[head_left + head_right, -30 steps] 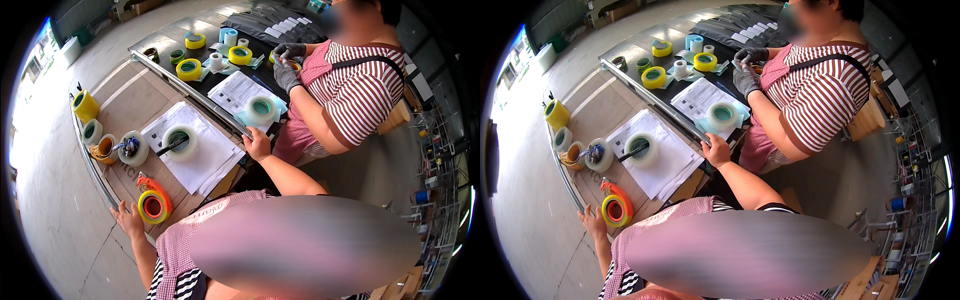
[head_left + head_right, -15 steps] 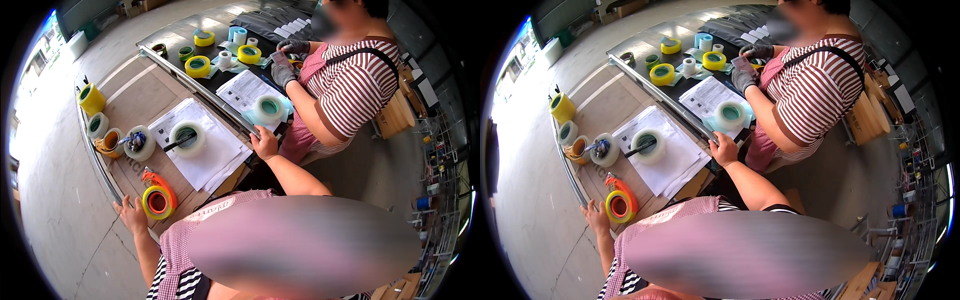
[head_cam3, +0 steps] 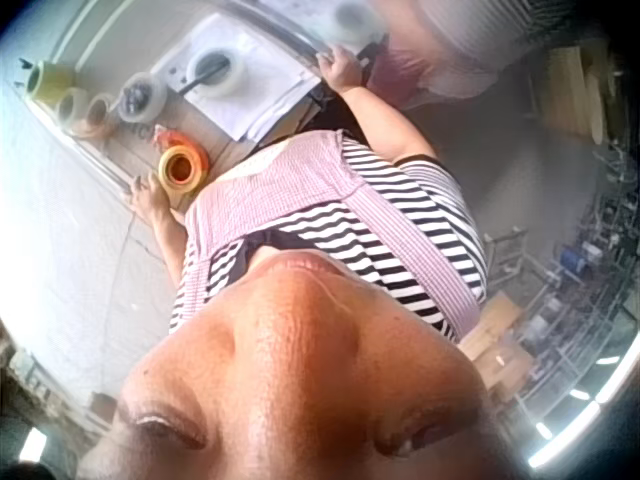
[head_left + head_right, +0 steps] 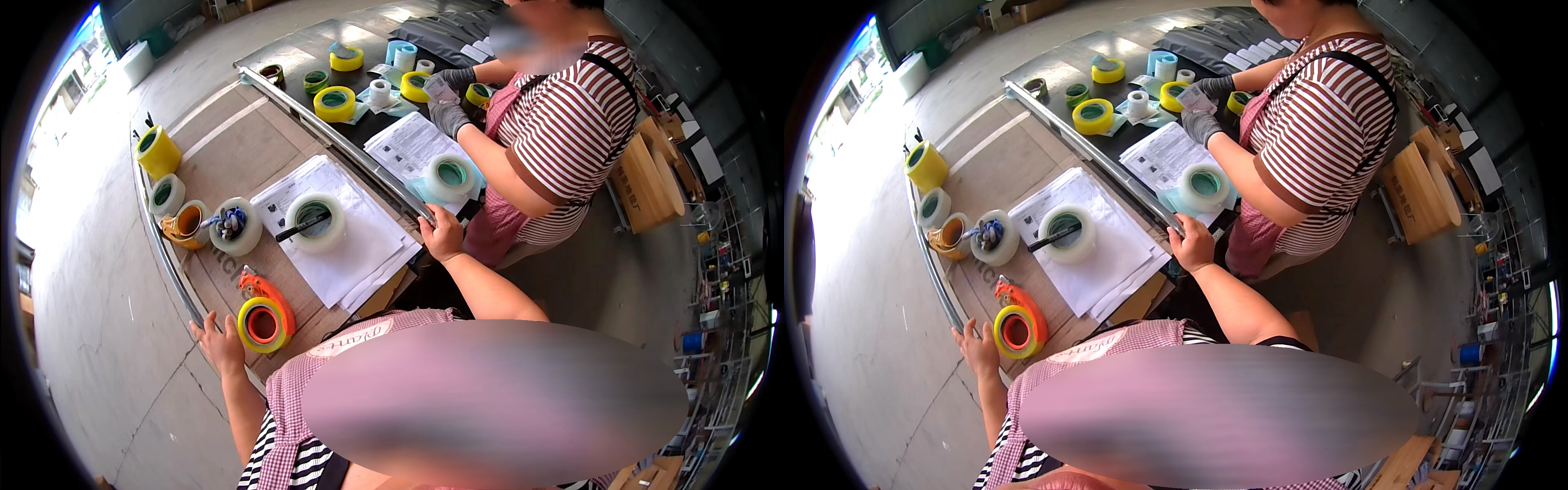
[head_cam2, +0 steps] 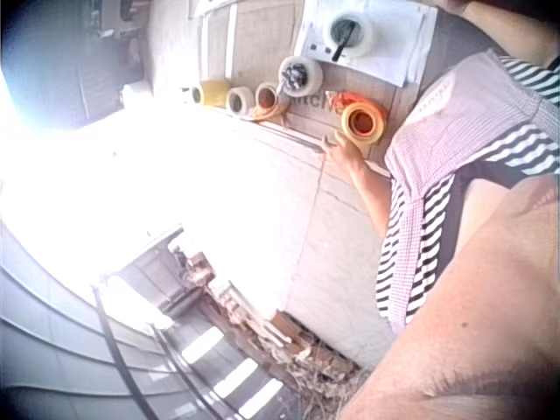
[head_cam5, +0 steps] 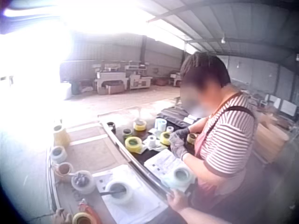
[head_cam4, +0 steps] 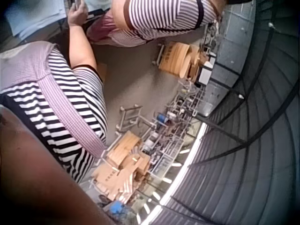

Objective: The person assembles a cardboard box, seals the bottom with a tape dispenser, and then handles a set of labels at a workbench.

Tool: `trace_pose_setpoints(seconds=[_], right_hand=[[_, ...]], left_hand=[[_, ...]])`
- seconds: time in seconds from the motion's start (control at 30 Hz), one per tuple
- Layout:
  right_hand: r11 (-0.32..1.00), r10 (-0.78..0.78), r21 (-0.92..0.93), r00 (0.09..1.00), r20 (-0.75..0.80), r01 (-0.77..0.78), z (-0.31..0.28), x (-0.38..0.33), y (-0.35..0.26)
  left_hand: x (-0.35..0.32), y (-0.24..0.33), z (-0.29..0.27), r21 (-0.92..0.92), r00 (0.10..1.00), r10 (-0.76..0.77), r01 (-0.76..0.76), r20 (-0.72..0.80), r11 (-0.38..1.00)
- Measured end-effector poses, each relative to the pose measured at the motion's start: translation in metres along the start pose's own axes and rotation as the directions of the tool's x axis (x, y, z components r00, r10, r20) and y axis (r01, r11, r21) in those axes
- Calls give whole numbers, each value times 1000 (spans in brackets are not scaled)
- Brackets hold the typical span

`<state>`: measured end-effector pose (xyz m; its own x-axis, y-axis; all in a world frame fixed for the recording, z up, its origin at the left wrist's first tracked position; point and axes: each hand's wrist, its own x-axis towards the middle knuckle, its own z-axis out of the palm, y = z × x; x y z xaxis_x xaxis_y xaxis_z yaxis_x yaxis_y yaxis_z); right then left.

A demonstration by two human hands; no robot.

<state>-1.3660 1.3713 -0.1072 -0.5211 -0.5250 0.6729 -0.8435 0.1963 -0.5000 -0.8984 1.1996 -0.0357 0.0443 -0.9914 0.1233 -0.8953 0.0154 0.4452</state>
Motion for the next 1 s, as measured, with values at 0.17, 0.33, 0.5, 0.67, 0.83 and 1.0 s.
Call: trace_pose_setpoints(seconds=[0.17,0.33,0.5,0.67,0.83,1.0], right_hand=[[1000,9,2,1000,21,-9,-18,-4,2],[1000,14,-1,1000,26,-14,-14,0,-7],[1000,4,-3,1000,16,-4,-12,-1,-11],[1000,3,1,1000,22,-3,-13,0,-14],[1000,4,-2,1000,15,-4,-16,2,-18],[1000,-3,-2,1000,5,3,-18,0,-15]], left_hand=[[-18,6,-5,1,1000,-16,16,1,1000],[-8,3,-9,15,1000,-11,10,1,1000],[-5,1,-11,24,1000,-6,6,-1,1000],[1,-9,-8,23,1000,-1,1,6,1000],[0,-5,-11,35,1000,1,-1,-10,999],[-4,-3,-14,32,1000,3,-2,-10,999]])
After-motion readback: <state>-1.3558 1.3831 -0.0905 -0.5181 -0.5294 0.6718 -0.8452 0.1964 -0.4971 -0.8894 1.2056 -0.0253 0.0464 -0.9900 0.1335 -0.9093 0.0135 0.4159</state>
